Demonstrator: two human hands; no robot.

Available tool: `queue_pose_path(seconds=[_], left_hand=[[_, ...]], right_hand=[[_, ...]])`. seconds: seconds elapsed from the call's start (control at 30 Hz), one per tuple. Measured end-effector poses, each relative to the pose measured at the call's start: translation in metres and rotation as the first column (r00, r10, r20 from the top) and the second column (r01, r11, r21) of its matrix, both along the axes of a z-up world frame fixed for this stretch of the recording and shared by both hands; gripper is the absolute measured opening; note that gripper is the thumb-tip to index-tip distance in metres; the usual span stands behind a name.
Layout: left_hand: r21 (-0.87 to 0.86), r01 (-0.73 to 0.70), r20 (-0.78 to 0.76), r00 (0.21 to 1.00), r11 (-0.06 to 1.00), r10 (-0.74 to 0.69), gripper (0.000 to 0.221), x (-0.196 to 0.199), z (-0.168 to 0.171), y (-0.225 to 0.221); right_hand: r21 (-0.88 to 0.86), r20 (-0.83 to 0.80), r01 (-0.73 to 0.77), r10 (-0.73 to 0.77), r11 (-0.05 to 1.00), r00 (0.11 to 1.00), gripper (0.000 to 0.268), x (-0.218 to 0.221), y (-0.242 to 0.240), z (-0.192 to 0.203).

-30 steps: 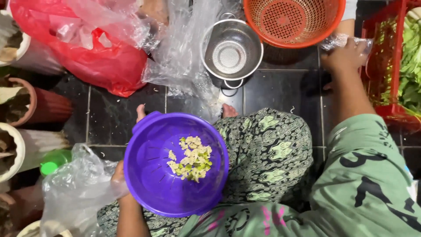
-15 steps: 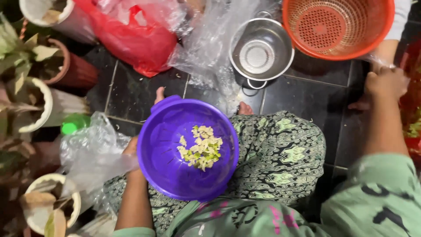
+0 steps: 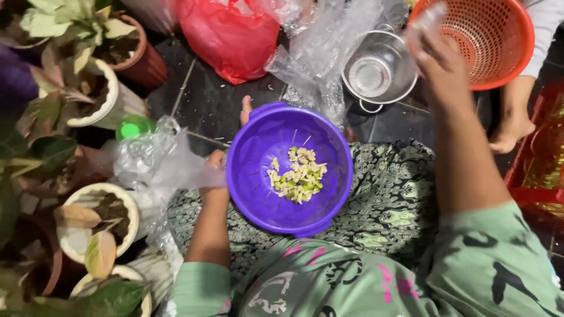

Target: Bagging chopped green chilies into small plastic bags and tying them shut.

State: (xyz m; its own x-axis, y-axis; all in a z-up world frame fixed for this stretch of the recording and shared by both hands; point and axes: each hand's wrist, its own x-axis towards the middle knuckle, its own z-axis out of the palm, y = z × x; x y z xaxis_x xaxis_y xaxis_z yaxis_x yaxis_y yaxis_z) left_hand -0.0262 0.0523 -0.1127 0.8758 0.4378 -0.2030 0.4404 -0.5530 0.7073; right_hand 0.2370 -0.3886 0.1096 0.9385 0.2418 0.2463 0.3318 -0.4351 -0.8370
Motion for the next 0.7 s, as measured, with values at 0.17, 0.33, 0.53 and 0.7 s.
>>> queue_pose_path(seconds=[0.17, 0.33, 0.53, 0.7], left_hand=[[-0.041, -0.165, -0.281, 0.948, 0.985, 0.147, 0.012, 0.005, 0.083, -0.025], [-0.064, -0.255, 0.063, 0.964, 0.965, 0.259, 0.014, -0.009, 0.040, -0.015], [-0.158, -0.251, 0.456, 0.839, 0.955, 0.296, 0.020, 0.001, -0.015, 0.005], [-0.509, -0.303, 0.389, 0.754, 0.806, 0.529, 0.017, -0.019, 0.048, -0.017]], right_hand=[[-0.217, 0.089, 0.029, -0.010, 0.976, 0.996, 0.044, 0.069, 0.088, -0.075], [-0.183, -0.392, -0.115, 0.035, 0.976, 0.919, 0.064, -0.050, 0.142, -0.030], [-0.411, -0.205, -0.078, -0.009, 0.908, 0.979, 0.046, -0.171, 0.095, -0.091], [-0.445, -0.404, -0.207, 0.011, 0.871, 0.915, 0.059, -0.244, 0.052, -0.040]])
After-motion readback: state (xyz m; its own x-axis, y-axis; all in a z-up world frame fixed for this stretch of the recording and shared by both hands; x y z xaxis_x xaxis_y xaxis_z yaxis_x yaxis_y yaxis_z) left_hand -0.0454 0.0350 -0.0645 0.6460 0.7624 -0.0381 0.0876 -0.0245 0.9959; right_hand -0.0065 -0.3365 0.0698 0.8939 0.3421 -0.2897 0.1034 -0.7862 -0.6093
